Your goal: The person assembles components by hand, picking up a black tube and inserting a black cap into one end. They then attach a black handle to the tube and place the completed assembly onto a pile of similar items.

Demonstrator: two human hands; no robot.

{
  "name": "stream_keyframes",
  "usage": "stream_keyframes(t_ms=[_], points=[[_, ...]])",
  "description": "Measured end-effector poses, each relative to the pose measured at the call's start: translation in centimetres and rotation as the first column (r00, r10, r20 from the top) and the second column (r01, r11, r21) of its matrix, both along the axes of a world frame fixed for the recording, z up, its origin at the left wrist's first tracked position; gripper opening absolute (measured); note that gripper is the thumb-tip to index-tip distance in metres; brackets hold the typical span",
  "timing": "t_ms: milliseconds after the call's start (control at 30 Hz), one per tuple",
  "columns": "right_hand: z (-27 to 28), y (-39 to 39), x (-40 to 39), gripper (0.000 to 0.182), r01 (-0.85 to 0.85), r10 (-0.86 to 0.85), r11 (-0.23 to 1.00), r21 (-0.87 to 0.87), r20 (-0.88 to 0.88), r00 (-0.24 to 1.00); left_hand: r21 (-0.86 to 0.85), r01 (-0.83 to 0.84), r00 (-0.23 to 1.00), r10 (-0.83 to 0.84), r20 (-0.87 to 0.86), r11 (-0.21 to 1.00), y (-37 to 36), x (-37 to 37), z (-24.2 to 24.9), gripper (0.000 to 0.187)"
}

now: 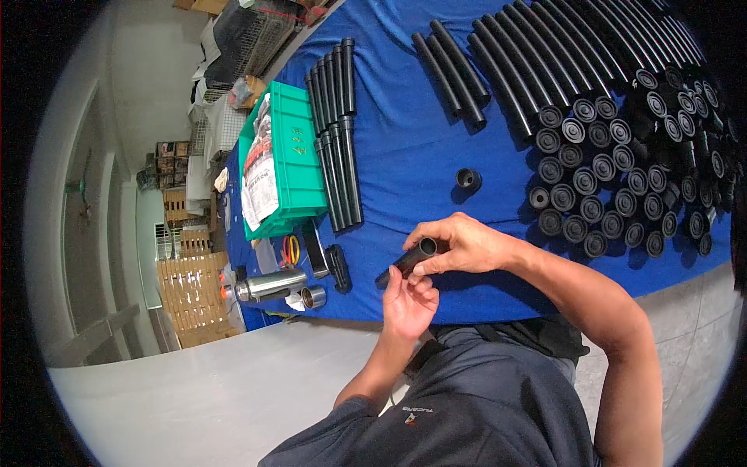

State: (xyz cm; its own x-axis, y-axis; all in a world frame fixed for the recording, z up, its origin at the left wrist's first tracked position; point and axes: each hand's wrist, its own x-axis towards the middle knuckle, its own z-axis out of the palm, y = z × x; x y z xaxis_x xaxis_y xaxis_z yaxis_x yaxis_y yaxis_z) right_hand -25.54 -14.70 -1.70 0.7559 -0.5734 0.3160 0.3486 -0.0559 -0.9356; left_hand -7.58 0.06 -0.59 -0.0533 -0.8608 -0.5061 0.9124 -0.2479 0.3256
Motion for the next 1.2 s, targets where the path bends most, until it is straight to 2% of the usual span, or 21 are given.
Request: stream_keyframes(t_ms=[100, 200, 300, 367, 400, 433, 467, 533, 600, 667, 700, 733, 800, 833, 967, 1100, 1133, 1200], points=[[0.2, -0.2, -0.4, 0.042, -0.074, 0.076, 0.997, 0.017, -0.136, 0.988, -0.02, 0.044, 0.999, -0.044, 0.021, 0.999, 0.8, 0.2, -0.7, 0.053], [0.5, -0.3, -0.6, 0.042, -0.052, 0.051, 0.999, 0.003, -0.193, 0.98, -0.068, 0.069, 0.997, -0.067, 0.038, 0.995, 1.0, 0.4, -1.4, 0.054], [-0.4, 0.1, 0.1, 0.046, -0.075, 0.085, 0.988, 0.135, -0.072, 0.994, -0.07, 0.051, 0.997, -0.047, 0.068, 0.996, 0.7, 0.4, -1.5, 0.051], [-0.4, 0.2, 0.0, 0.049, 0.007, -0.011, 0.999, -0.033, -0.114, 0.993, -0.063, -0.014, 0.998, 0.018, 0.067, 0.998, 0.0, 0.8, -0.9, 0.048], [-0.3, 0.2, -0.2, 0.05, 0.048, -0.064, 0.992, -0.119, -0.132, 0.989, -0.169, -0.016, 0.988, 0.042, 0.151, 0.985, -0.7, 1.5, -0.6, 0.037], [-0.4, 0.4, 0.1, 0.052, 0.0, -0.017, 0.997, -0.076, -0.218, 0.976, -0.237, -0.028, 0.972, 0.082, 0.222, 0.971, -2.0, 1.9, 0.8, 0.028], [-0.4, 0.6, 0.1, 0.043, -0.048, 0.012, 0.993, -0.108, -0.313, 0.95, -0.303, -0.039, 0.949, 0.13, 0.287, 0.952, -3.5, 2.4, 2.4, 0.023], [-1.0, 1.0, 0.4, 0.034, -0.142, 0.083, 0.974, -0.176, -0.305, 0.949, -0.319, 0.138, 0.861, 0.046, 0.507, 0.938, -6.5, 4.6, 5.1, 0.031], [-0.7, 1.1, 0.3, 0.029, -0.197, 0.144, 0.969, -0.152, -0.302, 0.942, -0.246, 0.322, 0.758, -0.093, 0.645, 0.914, -8.9, 5.0, 6.1, 0.043], [-1.2, 0.9, 0.5, 0.027, -0.25, 0.188, 0.95, -0.188, -0.299, 0.936, -0.133, 0.51, 0.655, -0.284, 0.7, 0.85, -11.3, 2.9, 6.9, 0.046], [-1.1, 1.0, 0.4, 0.027, -0.265, 0.184, 0.935, -0.237, -0.315, 0.931, -0.049, 0.548, 0.62, -0.366, 0.694, 0.835, -12.3, 2.1, 6.5, 0.045], [-1.0, 1.1, 0.3, 0.026, -0.277, 0.177, 0.917, -0.286, -0.33, 0.927, -0.037, 0.601, 0.629, -0.443, 0.639, 0.799, -13.6, 1.8, 5.6, 0.042], [-1.2, 1.5, 0.4, 0.028, -0.264, 0.144, 0.895, -0.36, -0.327, 0.934, -0.026, 0.676, 0.563, -0.493, 0.663, 0.737, -15.3, 0.6, 4.3, 0.042], [-1.0, 1.3, 0.3, 0.028, -0.281, 0.163, 0.907, -0.313, -0.352, 0.921, -0.025, 0.69, 0.546, -0.497, 0.674, 0.723, -15.8, 0.1, 3.7, 0.042], [-1.2, 1.1, 0.4, 0.028, -0.291, 0.18, 0.894, -0.341, -0.322, 0.93, -0.007, 0.731, 0.539, -0.57, 0.62, 0.682, -17.0, -0.8, 2.5, 0.042], [-0.7, 1.1, 0.1, 0.027, -0.268, 0.162, 0.907, -0.325, -0.32, 0.934, -0.02, 0.661, 0.579, -0.494, 0.649, 0.75, -16.8, -2.3, 3.2, 0.038], [-0.8, 1.2, 0.2, 0.026, -0.234, 0.139, 0.921, -0.31, -0.298, 0.944, -0.057, 0.627, 0.62, -0.454, 0.64, 0.777, -16.5, -2.4, 3.8, 0.037], [-1.2, 1.1, 0.4, 0.024, -0.159, 0.088, 0.948, -0.276, -0.253, 0.964, -0.246, 0.491, 0.816, -0.342, 0.466, 0.836, -15.8, -0.8, 3.8, 0.039]])
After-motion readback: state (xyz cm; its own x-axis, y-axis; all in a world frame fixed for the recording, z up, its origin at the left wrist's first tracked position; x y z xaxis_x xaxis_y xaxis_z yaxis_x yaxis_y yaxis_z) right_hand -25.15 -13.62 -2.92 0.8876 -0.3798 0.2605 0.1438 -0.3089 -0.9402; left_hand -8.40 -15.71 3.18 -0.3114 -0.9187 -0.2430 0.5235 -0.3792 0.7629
